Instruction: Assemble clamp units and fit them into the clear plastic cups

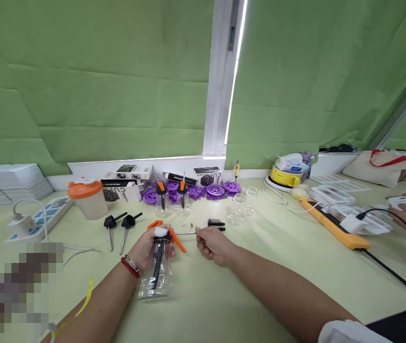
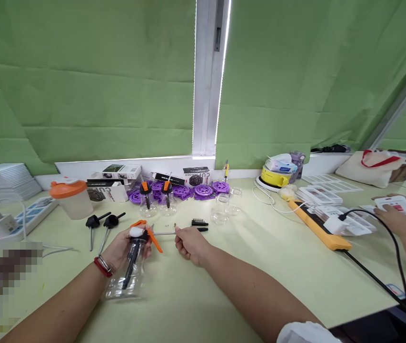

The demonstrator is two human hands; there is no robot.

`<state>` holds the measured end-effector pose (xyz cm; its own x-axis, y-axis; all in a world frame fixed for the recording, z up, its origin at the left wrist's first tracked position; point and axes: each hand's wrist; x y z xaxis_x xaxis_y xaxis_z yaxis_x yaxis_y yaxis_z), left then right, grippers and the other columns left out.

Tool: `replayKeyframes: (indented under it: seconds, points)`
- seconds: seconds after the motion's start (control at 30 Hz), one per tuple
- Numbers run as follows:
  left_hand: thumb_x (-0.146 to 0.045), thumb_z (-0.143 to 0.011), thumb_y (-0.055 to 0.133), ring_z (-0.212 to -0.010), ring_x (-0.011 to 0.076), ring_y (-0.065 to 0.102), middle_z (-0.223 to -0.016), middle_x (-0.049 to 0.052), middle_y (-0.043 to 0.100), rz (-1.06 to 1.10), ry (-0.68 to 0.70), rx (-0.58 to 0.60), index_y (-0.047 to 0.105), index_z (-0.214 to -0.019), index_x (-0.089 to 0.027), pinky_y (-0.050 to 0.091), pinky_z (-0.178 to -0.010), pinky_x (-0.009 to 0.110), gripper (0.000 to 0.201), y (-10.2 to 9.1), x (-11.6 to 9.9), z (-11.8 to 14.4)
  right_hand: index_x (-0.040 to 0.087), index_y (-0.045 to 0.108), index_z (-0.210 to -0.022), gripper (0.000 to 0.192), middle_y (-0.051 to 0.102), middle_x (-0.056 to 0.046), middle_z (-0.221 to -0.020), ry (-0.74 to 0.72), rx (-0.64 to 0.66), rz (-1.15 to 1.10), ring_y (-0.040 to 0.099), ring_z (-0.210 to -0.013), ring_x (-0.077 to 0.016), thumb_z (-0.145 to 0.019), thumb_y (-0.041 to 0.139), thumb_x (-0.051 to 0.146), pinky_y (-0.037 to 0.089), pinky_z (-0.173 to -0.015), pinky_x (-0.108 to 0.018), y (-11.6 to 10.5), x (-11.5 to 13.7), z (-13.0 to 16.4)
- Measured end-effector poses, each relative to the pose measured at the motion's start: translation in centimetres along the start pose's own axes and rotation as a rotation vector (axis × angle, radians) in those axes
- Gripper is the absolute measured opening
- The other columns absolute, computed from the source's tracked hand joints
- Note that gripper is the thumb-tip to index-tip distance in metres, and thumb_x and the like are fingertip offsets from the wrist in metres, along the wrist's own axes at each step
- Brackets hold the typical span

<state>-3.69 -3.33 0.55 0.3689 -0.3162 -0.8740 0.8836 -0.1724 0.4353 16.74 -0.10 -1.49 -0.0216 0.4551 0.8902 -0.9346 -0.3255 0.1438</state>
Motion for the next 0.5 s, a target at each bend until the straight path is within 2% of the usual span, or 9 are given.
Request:
replayKeyframes:
  seconds: [0.1,0.23,0.33,0.43,0.5]
  points:
    - [-0.028,-0.072,0.053,-0.049,0.0235,0.062,-0.054,0.005,0.062,-0.024,-0.032,-0.008,0.056,-0.079,-0.016,0.045,-0.047,0.030,0.014,-0.3,0.2,-0.2,0.016,0.047,-0.062,0.031,0.044,0.006,-0.044,-0.107,-0.006,-0.063,0.029,-0.033,-0.0030,-0.084,0.052,0.038,0.016,-0.034,-0.017,0.2,-0.3,-0.1]
    - [-0.028,-0.071,0.054,-0.049,0.0224,0.061,-0.055,0.006,0.062,-0.029,-0.037,-0.023,0.058,-0.080,-0.016,0.046,-0.048,0.031,0.016,-1.0,0.4,-0.5,0.015,0.055,-0.073,0.015,0.045,0.007,-0.045,-0.240,0.018,-0.051,0.033,-0.035,-0.0036,-0.074,0.064,0.027,0.020,-0.034,-0.017,0.0,-0.5,-0.6]
    - [-0.026,-0.070,0.055,-0.050,0.0214,0.061,-0.056,0.006,0.063,-0.013,-0.012,-0.052,0.059,-0.080,-0.015,0.048,-0.050,0.032,0.015,-1.1,0.3,-0.5,0.015,0.057,-0.075,0.021,0.050,0.005,-0.048,-0.250,0.041,-0.016,0.037,-0.036,-0.0051,-0.073,0.065,0.034,0.024,-0.033,-0.018,-0.2,-0.5,-1.0]
    - [-0.026,-0.070,0.056,-0.048,0.0201,0.060,-0.054,0.005,0.062,0.007,-0.014,-0.083,0.058,-0.078,-0.016,0.048,-0.051,0.032,0.013,-1.0,0.1,-0.5,0.014,0.057,-0.072,0.033,0.054,0.002,-0.050,-0.209,0.037,0.014,0.040,-0.035,-0.0058,-0.078,0.058,0.047,0.025,-0.031,-0.018,-0.4,-0.5,-1.4]
    - [-0.025,-0.069,0.056,-0.047,0.0201,0.059,-0.053,0.005,0.061,0.001,-0.021,-0.090,0.058,-0.077,-0.016,0.048,-0.050,0.032,0.013,-0.8,0.0,-0.4,0.014,0.056,-0.073,0.030,0.053,0.003,-0.050,-0.226,0.020,0.023,0.038,-0.034,-0.0051,-0.077,0.061,0.044,0.025,-0.031,-0.018,-0.3,-0.5,-1.6]
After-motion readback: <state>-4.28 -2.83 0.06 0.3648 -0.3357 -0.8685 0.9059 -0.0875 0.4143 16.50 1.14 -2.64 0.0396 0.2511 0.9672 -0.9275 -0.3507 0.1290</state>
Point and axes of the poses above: each hand's wrist, its own z-axis away from the middle knuckle, its own y-axis out of the palm, x = y × z
